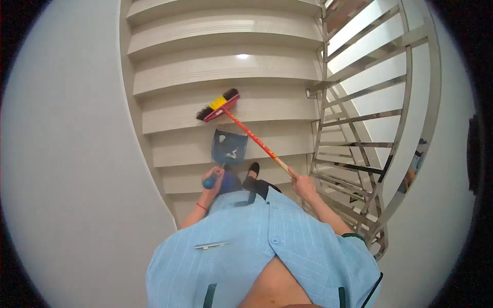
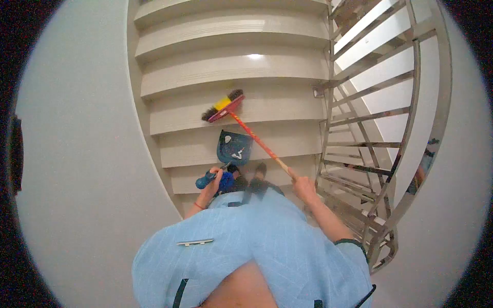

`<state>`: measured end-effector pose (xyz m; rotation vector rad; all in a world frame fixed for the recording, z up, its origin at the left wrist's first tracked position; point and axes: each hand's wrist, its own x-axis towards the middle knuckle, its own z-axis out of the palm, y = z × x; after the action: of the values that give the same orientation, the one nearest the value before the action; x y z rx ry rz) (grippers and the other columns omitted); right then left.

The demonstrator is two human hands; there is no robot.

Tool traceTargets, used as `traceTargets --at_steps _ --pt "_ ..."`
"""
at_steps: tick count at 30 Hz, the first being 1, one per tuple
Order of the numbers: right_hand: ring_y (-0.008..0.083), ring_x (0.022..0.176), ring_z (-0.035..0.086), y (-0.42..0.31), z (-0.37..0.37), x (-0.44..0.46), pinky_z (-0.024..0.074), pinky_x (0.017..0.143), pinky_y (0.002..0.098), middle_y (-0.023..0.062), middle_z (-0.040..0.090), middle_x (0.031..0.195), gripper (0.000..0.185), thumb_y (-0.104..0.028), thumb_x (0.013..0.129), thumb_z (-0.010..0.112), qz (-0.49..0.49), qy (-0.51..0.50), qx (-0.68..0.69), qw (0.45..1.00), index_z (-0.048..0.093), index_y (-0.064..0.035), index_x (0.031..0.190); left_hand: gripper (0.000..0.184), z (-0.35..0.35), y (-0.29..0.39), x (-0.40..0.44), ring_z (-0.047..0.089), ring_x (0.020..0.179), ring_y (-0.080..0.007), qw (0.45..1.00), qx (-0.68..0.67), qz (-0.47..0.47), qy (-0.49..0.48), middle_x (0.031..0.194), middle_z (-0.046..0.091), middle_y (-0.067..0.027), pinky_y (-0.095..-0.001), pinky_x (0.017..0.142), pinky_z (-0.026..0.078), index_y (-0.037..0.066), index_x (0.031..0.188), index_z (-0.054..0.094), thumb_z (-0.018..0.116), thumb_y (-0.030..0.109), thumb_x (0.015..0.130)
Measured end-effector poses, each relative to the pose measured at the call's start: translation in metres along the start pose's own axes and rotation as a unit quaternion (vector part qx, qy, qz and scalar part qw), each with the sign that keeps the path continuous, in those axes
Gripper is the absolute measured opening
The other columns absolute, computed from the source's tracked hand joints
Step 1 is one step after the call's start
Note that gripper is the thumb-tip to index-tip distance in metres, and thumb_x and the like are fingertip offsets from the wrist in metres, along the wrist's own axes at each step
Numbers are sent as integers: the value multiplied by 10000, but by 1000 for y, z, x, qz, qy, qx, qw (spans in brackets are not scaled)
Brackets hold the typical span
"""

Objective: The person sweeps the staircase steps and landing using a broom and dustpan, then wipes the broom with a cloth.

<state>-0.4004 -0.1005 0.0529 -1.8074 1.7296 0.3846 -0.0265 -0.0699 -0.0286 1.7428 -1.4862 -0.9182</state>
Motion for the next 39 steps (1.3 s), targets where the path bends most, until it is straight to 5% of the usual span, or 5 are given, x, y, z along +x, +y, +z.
traceTargets --at_steps 11,22,27,34,39 --pt "377 855 645 43 3 108 501 749 476 197 665 892 479 -187 867 572 -11 38 -19 999 532 -298 1331 96 49 5 6 616 691 -259 999 -39 23 6 717 611 -92 -323 657 474 79 868 616 632 173 882" --pt "388 842 638 100 18 -3 495 757 485 214 660 899 469 -220 871 584 99 56 111 987 531 -290 1332 65 68 35 11 536 610 -169 994 -106 -5 -1 706 599 -99 -317 617 461 69 844 592 628 115 874" --pt "405 842 630 91 34 -7 492 756 498 226 651 882 497 -192 861 592 127 61 97 985 518 -292 1342 46 104 -15 14 563 619 -185 979 87 187 6 696 570 -98 -334 612 467 79 932 589 560 104 908" --pt "410 851 633 95 37 2 499 783 489 245 648 883 502 -170 852 598 57 79 145 985 525 -236 1344 253 112 4 27 665 758 -278 989 119 70 -46 797 679 -92 -391 670 503 105 978 656 550 329 930" --pt "411 834 636 114 -12 -29 494 776 507 246 649 869 455 -172 858 545 91 99 185 974 553 -171 1312 123 132 52 3 671 763 -280 1000 -3 -11 -24 818 688 -103 -358 678 504 94 923 673 626 200 882"
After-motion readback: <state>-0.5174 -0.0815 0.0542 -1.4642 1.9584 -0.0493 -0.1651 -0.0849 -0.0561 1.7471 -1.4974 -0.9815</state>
